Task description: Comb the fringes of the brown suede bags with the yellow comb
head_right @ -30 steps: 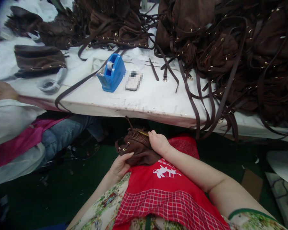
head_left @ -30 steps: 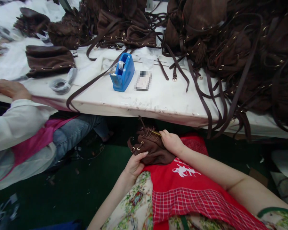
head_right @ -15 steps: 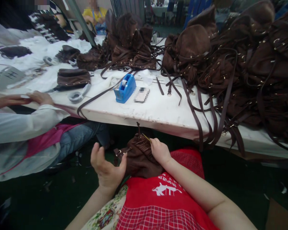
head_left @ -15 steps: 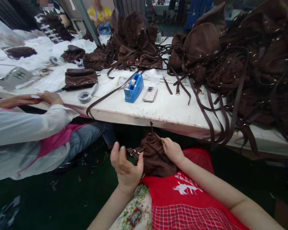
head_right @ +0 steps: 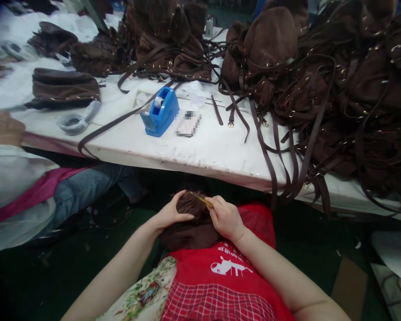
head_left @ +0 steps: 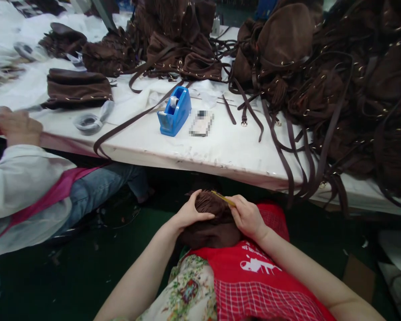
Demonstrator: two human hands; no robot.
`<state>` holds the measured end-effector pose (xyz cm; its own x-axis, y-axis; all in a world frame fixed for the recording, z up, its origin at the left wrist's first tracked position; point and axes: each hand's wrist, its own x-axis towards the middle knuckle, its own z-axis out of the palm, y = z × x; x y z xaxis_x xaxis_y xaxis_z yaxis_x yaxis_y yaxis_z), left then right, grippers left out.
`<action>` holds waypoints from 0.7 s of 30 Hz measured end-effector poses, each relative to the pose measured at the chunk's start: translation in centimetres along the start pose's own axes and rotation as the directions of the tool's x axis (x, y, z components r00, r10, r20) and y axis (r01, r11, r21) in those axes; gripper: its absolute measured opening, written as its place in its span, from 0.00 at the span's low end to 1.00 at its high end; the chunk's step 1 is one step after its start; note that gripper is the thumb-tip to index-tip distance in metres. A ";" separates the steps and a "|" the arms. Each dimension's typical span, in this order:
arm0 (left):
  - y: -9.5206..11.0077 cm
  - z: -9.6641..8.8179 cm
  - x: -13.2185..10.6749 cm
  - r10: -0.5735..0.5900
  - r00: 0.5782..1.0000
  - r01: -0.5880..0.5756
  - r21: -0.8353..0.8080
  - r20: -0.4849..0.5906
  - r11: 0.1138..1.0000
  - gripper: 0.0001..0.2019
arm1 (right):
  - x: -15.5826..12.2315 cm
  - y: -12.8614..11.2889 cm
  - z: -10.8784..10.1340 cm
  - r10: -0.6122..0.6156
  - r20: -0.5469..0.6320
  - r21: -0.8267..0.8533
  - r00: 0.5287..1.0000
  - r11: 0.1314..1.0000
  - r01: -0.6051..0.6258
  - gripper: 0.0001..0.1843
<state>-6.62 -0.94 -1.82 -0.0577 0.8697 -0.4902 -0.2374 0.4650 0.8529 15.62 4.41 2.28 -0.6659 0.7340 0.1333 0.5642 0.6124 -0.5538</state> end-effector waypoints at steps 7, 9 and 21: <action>-2.6 0.5 1.7 -0.243 0.930 0.074 -0.506 -0.276 0.859 0.13 | 1.5 -0.6 -1.5 -0.141 0.186 -0.077 0.972 0.984 0.157 0.17; -2.1 0.7 1.8 -0.362 0.923 0.221 -0.592 -0.130 0.775 0.13 | 1.7 -0.5 -1.2 -0.199 0.306 -0.108 0.931 0.964 0.242 0.18; -0.1 2.4 1.4 -0.359 0.901 0.417 -0.715 0.243 0.562 0.15 | 2.6 0.4 3.8 0.065 0.331 -0.433 0.942 0.897 0.091 0.24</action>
<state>-4.39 0.66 -2.14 0.2689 0.6568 -0.7045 -0.8504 0.5053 0.1465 12.25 5.42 -0.75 -0.7520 0.6336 -0.1820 0.6570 0.7428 -0.1288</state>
